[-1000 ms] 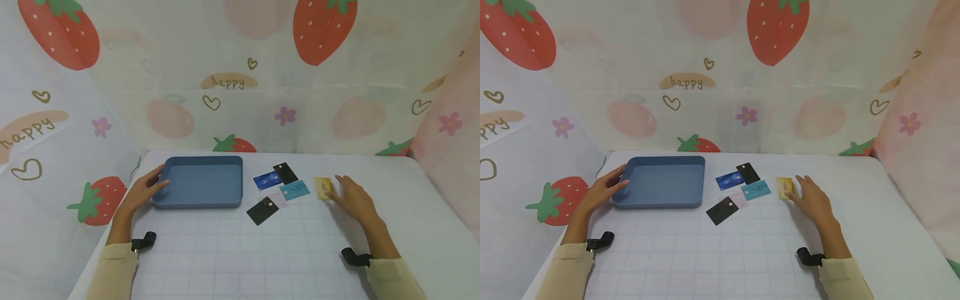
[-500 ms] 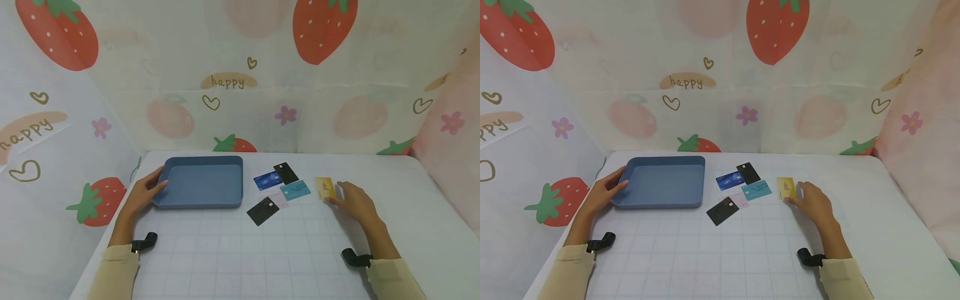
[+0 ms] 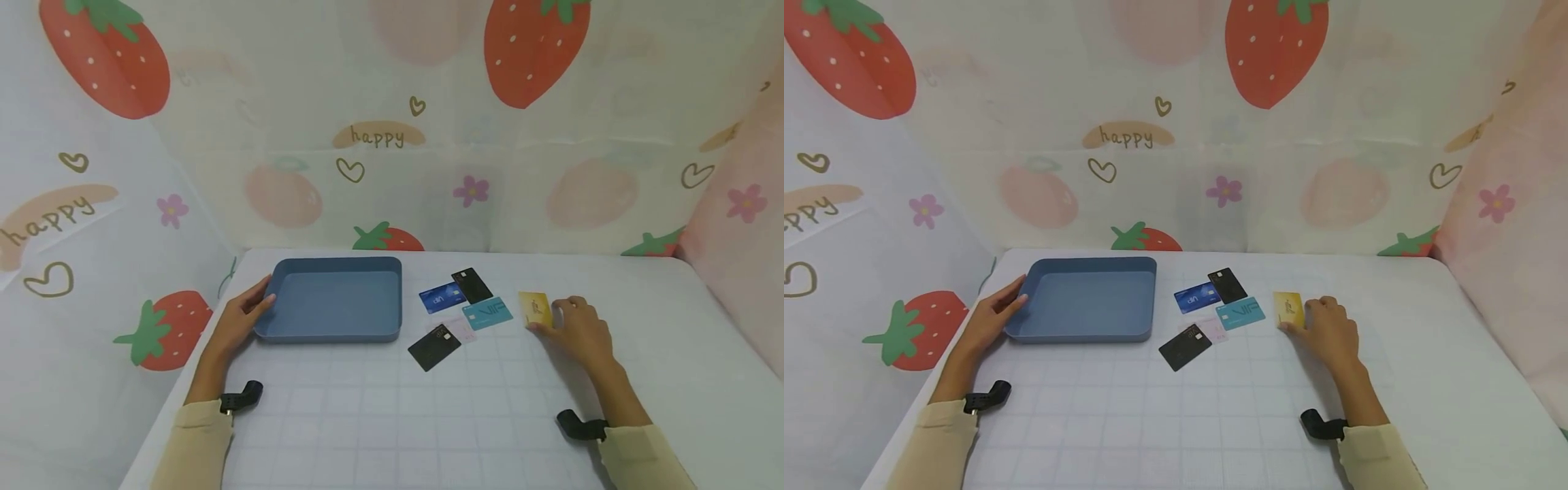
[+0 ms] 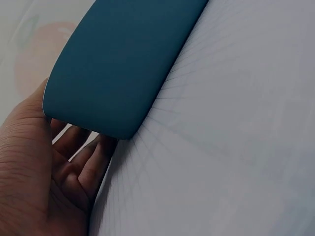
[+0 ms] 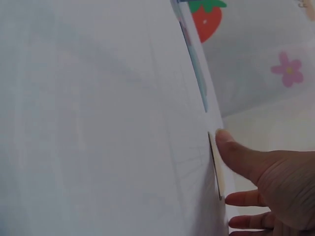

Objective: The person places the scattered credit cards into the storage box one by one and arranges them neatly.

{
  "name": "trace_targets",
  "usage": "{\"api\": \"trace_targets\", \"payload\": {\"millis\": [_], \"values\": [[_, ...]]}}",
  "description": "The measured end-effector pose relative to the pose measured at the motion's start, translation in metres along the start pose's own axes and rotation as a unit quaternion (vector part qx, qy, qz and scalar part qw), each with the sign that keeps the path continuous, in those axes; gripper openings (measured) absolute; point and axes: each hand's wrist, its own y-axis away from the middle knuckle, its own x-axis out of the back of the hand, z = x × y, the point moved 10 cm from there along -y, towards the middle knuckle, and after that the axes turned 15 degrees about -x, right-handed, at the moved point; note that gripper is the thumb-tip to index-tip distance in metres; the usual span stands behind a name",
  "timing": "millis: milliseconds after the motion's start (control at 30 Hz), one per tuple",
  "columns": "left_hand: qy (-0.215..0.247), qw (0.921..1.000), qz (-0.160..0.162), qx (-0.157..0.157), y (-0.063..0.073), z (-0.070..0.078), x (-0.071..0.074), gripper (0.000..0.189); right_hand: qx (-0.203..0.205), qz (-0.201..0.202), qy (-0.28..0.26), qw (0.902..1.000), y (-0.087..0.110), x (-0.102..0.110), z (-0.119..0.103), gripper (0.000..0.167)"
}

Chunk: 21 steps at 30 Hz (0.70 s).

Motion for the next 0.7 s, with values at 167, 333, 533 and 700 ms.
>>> {"api": "trace_targets", "payload": {"millis": [167, 333, 533, 700], "values": [[0.001, 1.0, 0.002, 0.001, 0.0001, -0.0032, -0.0011, 0.062, -0.007, 0.008, -0.005, 0.9999, -0.0027, -0.0021, 0.0014, 0.075], [0.0, 1.0, 0.002, -0.005, 0.001, -0.004, -0.0002, 0.062, -0.01, -0.001, -0.013, 0.9999, -0.0032, -0.0038, 0.0017, 0.071], [0.003, 1.0, 0.005, -0.006, 0.0002, -0.0042, -0.0012, 0.061, -0.009, 0.004, -0.021, 0.9997, -0.0036, -0.0028, 0.0016, 0.07], [0.005, 0.9999, 0.008, -0.005, -0.0004, -0.0039, -0.0021, 0.06, -0.008, 0.011, -0.023, 0.9996, -0.0027, -0.0002, 0.0011, 0.059]]}}
